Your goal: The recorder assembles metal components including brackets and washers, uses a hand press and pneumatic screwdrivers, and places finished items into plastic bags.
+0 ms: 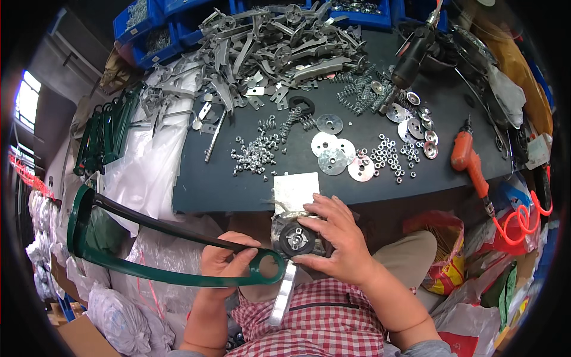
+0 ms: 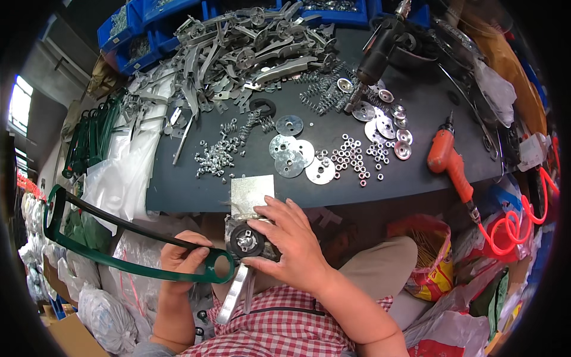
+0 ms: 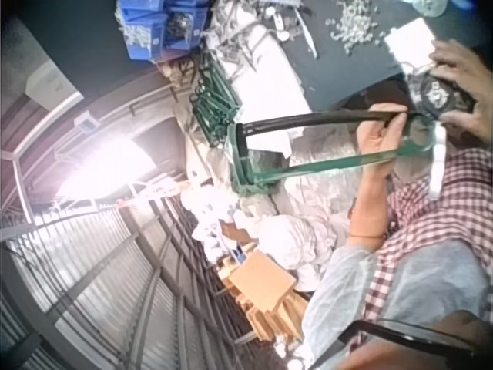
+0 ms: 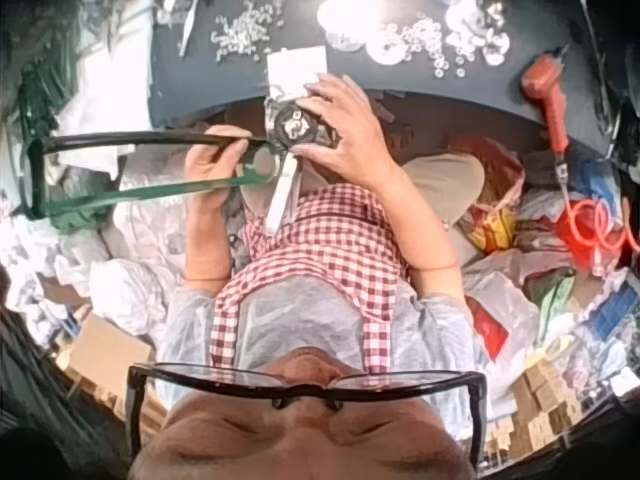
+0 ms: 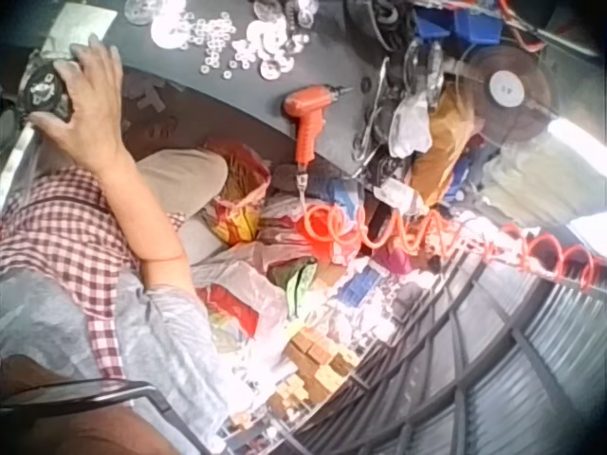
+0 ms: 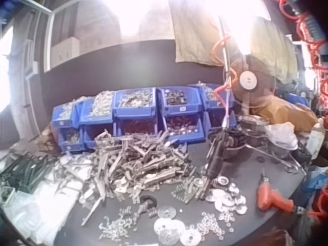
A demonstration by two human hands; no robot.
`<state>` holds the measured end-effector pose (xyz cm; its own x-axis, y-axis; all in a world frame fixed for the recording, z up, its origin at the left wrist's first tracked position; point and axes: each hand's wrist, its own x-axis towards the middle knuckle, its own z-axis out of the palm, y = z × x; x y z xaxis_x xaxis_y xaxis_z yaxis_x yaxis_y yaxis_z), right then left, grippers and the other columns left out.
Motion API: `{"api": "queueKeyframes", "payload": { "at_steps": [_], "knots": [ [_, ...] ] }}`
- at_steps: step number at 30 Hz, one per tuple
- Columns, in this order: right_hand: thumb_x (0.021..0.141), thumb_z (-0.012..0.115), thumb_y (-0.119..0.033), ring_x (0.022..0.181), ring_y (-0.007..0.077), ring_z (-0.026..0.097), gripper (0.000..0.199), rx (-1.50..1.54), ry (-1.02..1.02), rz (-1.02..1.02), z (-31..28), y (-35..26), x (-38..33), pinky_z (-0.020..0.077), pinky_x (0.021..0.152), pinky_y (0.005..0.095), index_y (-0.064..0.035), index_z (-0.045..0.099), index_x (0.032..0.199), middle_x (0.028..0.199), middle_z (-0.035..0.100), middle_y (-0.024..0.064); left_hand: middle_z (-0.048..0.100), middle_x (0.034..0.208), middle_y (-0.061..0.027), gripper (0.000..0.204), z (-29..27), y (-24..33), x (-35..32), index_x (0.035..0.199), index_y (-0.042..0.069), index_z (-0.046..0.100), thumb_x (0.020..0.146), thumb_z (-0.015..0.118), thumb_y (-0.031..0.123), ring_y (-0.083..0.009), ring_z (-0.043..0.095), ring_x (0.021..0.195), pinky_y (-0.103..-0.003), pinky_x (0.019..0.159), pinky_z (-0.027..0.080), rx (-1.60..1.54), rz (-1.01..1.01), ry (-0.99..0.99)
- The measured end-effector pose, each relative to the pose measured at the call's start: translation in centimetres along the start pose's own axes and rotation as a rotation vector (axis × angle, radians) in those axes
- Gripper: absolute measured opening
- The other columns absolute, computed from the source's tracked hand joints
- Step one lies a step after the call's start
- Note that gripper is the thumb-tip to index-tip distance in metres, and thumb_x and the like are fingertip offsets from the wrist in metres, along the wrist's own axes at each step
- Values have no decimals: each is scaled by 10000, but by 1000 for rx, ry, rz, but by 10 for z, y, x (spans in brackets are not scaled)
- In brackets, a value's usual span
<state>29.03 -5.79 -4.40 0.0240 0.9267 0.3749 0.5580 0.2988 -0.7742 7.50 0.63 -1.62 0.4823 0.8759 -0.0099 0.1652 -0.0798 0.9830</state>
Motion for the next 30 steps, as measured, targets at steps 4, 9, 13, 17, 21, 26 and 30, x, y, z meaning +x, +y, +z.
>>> {"api": "queueKeyframes", "payload": {
  "at_steps": [4,9,13,17,21,26,30],
  "knots": [
    [603,781,-256,1182,321,418,557,-17,20,1,1,-1,0,289,1002,486,-86,565,1087,1179,498,132,587,853,-78,123,-2,-1,-2,863,-20,625,745,605,-49,-125,545,754,-223,655,423,37,15,-15],
    [596,784,-246,1202,338,390,571,22,-66,-47,-6,11,8,280,1006,489,-98,557,1098,1202,478,138,583,831,-79,129,3,26,18,851,-24,620,742,580,-81,-125,546,739,-224,641,428,-86,46,21],
    [599,781,-235,1213,352,372,585,42,-94,-86,-9,8,9,277,1009,488,-92,542,1114,1221,459,147,602,817,-78,117,27,29,43,857,-29,627,745,614,-62,-135,582,698,-244,604,455,197,206,-42],
    [600,780,-245,1216,354,367,607,39,-51,-65,-2,13,2,279,1008,492,-57,528,1119,1229,452,154,599,782,-68,80,34,23,46,851,-27,629,777,601,-38,-116,569,698,-225,619,442,376,258,-82],
    [583,789,-268,1190,345,399,622,49,33,-96,2,12,2,301,994,488,-49,530,1105,1192,476,144,600,770,-66,74,36,14,50,846,-32,629,778,598,-33,-112,569,697,-225,615,443,385,292,-68],
    [558,796,-282,1151,331,439,605,39,155,-101,10,12,-1,327,975,483,-55,550,1063,1129,512,125,633,825,-81,139,29,16,57,883,3,650,750,610,-12,-196,590,849,-288,733,455,346,297,-171],
    [555,793,-274,1140,326,448,588,25,173,-112,10,15,-2,341,961,481,-50,557,1045,1115,518,122,477,1221,-209,396,2,12,52,1117,22,577,739,652,115,-314,477,1132,-392,961,358,-63,103,-461]
  ]
}}
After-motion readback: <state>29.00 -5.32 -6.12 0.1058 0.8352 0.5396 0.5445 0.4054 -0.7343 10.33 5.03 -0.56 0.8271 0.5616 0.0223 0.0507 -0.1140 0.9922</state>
